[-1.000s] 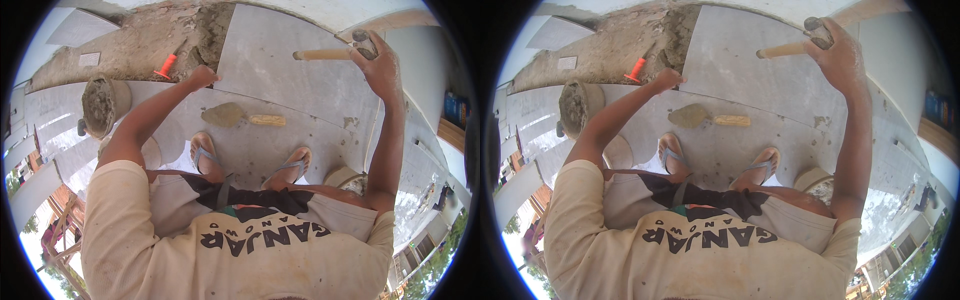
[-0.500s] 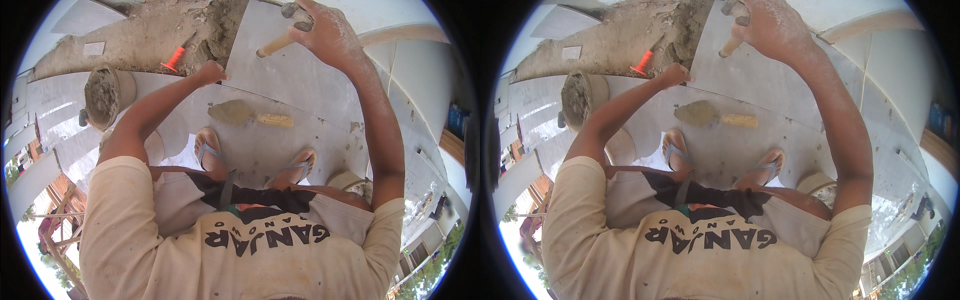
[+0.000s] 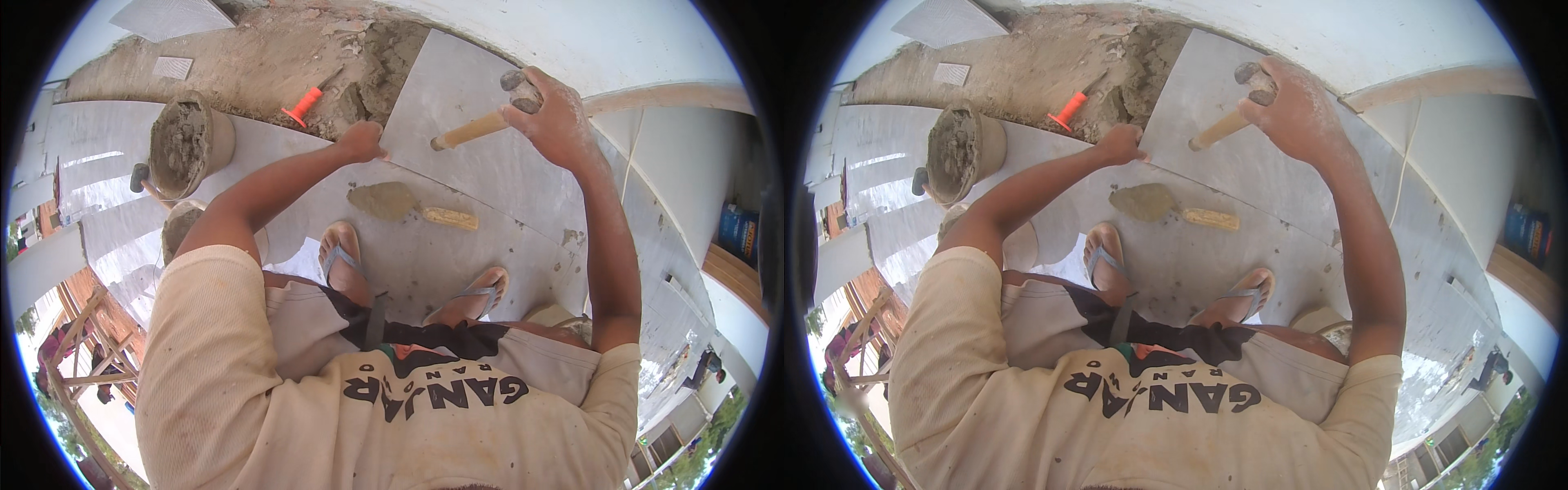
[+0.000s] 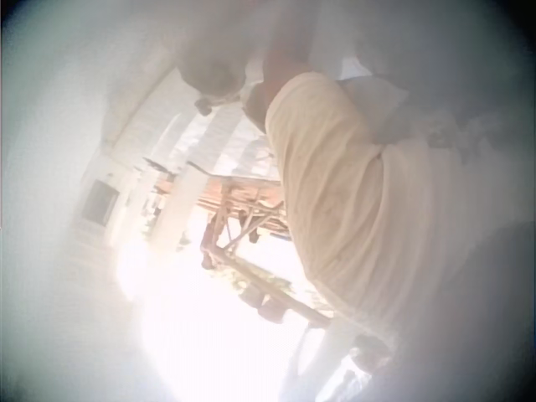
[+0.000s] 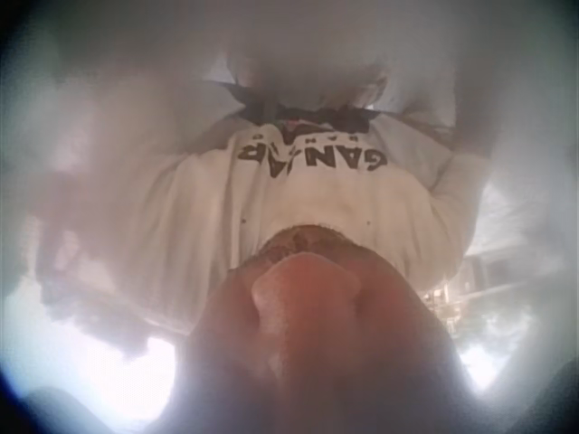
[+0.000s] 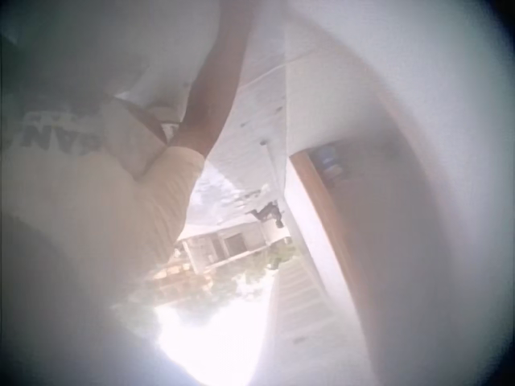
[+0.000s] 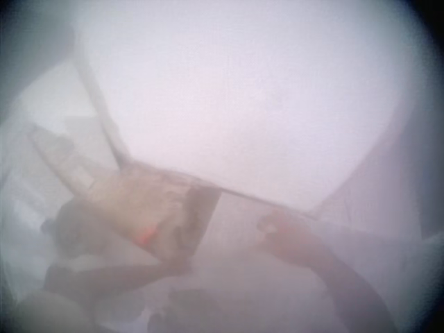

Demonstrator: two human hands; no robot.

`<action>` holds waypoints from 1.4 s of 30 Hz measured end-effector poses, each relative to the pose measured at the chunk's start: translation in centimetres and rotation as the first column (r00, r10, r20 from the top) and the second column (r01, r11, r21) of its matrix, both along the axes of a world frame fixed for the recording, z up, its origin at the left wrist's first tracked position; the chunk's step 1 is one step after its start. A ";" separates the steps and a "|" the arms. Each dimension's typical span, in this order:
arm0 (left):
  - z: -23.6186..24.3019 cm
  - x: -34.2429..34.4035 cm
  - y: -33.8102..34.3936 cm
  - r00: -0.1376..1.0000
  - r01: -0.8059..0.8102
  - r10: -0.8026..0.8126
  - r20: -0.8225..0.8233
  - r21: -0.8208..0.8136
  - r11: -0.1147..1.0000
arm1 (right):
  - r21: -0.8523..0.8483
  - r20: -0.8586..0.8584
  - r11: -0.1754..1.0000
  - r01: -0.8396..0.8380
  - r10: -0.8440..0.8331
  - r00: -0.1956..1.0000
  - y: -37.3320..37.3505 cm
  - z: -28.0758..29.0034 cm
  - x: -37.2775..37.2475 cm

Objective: The person spreads cement mortar on the floor using a trowel and places a large ceramic tile onto the wet surface. They use a rubber mallet to tap the tile into place and a red tile leveling wedge to ensure alignment with adjacent tiles.

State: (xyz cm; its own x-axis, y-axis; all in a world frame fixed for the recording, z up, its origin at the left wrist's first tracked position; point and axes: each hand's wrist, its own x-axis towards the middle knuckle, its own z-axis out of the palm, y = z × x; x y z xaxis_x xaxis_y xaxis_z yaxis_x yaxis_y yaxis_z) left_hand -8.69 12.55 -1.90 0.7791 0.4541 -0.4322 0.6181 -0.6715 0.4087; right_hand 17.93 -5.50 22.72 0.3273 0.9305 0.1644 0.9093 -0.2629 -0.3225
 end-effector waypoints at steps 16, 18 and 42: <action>20.4 -19.9 5.1 0.700 -0.659 0.561 0.442 0.097 0.745 | -0.561 -0.757 0.828 -0.006 -0.509 0.410 -16.4 -11.0 -8.7; 22.4 -26.2 6.5 0.462 -0.870 0.695 0.551 0.131 0.474 | -0.579 -0.757 0.815 -0.038 -0.519 0.397 -17.6 -13.1 -8.8; -7.2 -67.4 20.7 -0.014 -0.980 0.991 -0.135 -0.195 -0.040 | -0.827 -0.413 0.560 0.034 -0.649 0.640 -19.4 -19.4 -10.7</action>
State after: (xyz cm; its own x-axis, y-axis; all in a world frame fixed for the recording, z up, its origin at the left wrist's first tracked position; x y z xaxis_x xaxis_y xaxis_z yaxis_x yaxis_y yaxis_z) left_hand -76.13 33.27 -9.12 -0.3697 0.6973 -0.6141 0.5682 0.6926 0.4444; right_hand 7.27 -24.89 3.35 0.3677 0.3939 -0.8424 0.3249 -0.9032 -0.2806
